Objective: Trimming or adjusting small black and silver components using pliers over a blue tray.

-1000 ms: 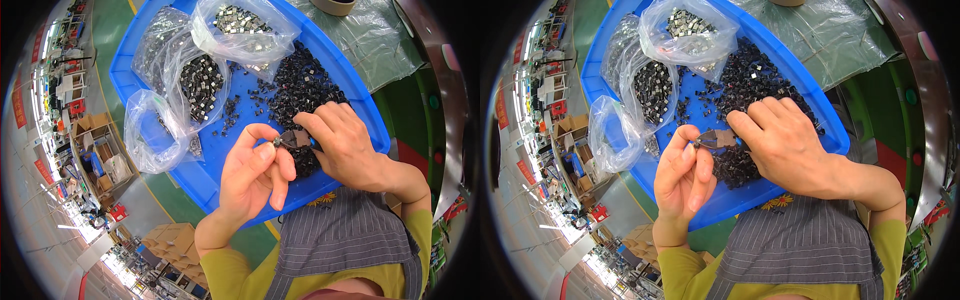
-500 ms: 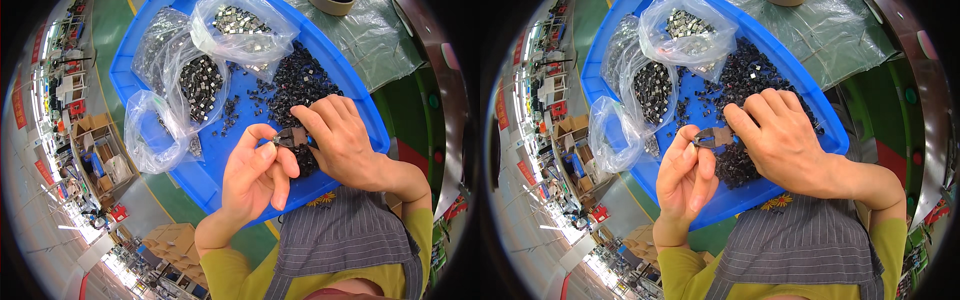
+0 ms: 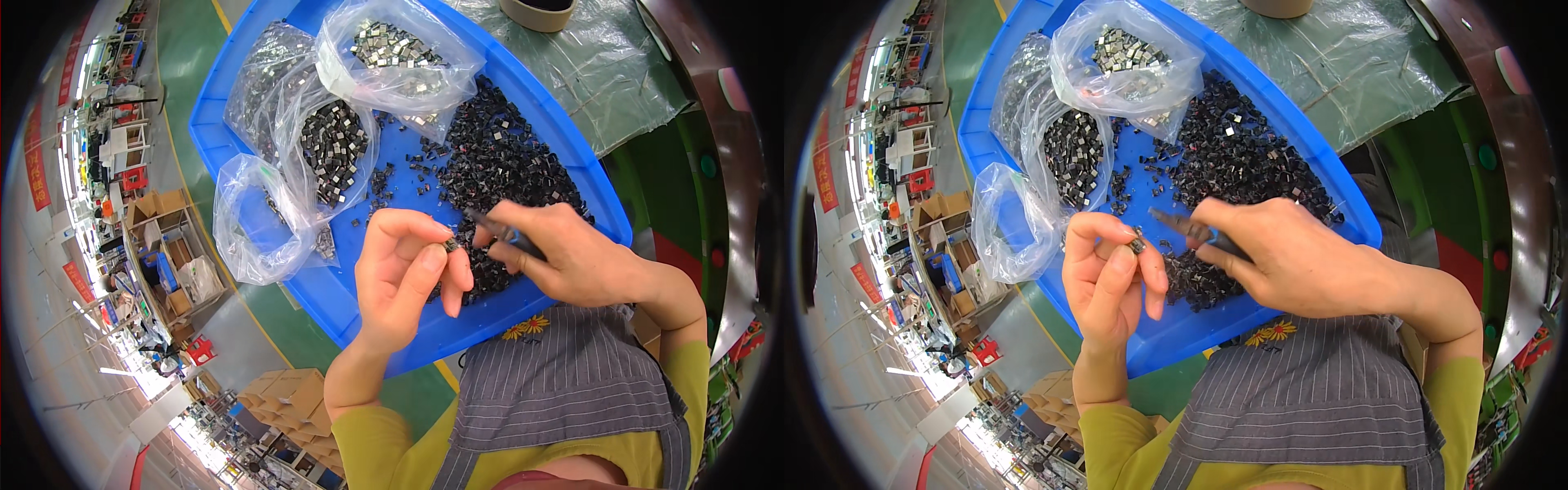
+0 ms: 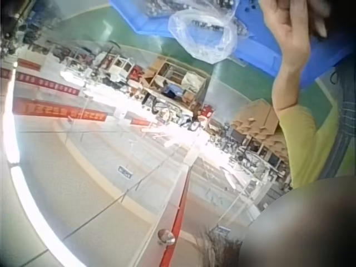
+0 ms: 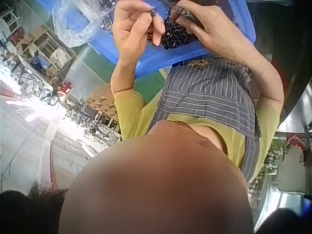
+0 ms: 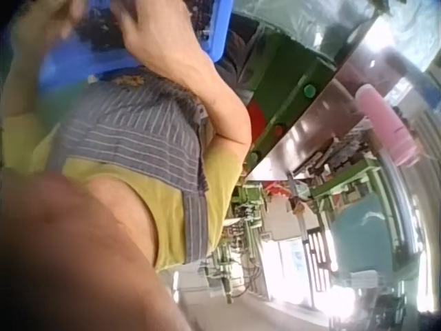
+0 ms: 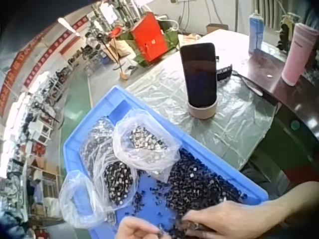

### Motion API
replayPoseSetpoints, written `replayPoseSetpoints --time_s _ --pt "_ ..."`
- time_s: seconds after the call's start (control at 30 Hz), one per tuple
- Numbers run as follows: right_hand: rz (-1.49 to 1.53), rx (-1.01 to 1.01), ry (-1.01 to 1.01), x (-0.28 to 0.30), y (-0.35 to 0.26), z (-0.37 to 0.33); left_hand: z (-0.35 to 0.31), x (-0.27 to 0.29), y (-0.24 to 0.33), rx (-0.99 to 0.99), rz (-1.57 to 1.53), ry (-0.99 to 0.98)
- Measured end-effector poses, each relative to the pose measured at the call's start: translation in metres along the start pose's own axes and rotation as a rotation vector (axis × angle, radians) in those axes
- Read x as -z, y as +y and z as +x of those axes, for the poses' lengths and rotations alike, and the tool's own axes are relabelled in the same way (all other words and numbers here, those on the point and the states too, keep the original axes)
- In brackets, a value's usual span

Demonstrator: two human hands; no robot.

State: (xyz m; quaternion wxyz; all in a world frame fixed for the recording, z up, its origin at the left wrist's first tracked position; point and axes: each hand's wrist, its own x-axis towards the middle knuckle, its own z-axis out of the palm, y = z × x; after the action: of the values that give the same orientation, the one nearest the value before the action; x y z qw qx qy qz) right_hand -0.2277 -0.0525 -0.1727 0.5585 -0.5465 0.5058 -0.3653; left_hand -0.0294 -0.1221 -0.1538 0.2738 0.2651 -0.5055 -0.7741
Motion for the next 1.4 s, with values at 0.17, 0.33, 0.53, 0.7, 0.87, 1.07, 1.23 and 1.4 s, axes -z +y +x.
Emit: replayPoseSetpoints --time_s 0.17,0.33,0.53,0.7,0.87,1.07,1.23,1.4 --pt "0.080 -0.019 -0.246 0.010 -0.009 -0.001 0.002 0.001 -0.002 -0.052 0.149 -0.030" --pt "0.099 -0.021 -0.272 0.012 -0.009 -0.001 0.003 0.003 -0.002 -0.025 0.215 -0.040" --pt "0.095 0.001 -0.282 0.012 -0.006 -0.001 0.003 -0.001 0.001 -0.005 0.267 -0.056" --pt "0.082 -0.048 -0.324 0.012 -0.006 -0.002 0.003 -0.001 0.002 0.028 0.242 -0.018" --pt "0.119 -0.031 -0.324 0.012 -0.007 -0.002 0.003 0.002 0.003 0.044 0.229 -0.041" --pt "0.101 0.095 -0.236 0.008 0.002 -0.003 0.003 0.002 0.001 0.020 0.216 -0.054" --pt "0.123 0.000 -0.289 0.011 -0.004 -0.002 0.003 0.002 0.001 0.022 0.231 -0.052" --pt "0.125 -0.042 -0.296 0.012 -0.006 -0.002 0.003 0.002 0.001 0.024 0.250 -0.045"
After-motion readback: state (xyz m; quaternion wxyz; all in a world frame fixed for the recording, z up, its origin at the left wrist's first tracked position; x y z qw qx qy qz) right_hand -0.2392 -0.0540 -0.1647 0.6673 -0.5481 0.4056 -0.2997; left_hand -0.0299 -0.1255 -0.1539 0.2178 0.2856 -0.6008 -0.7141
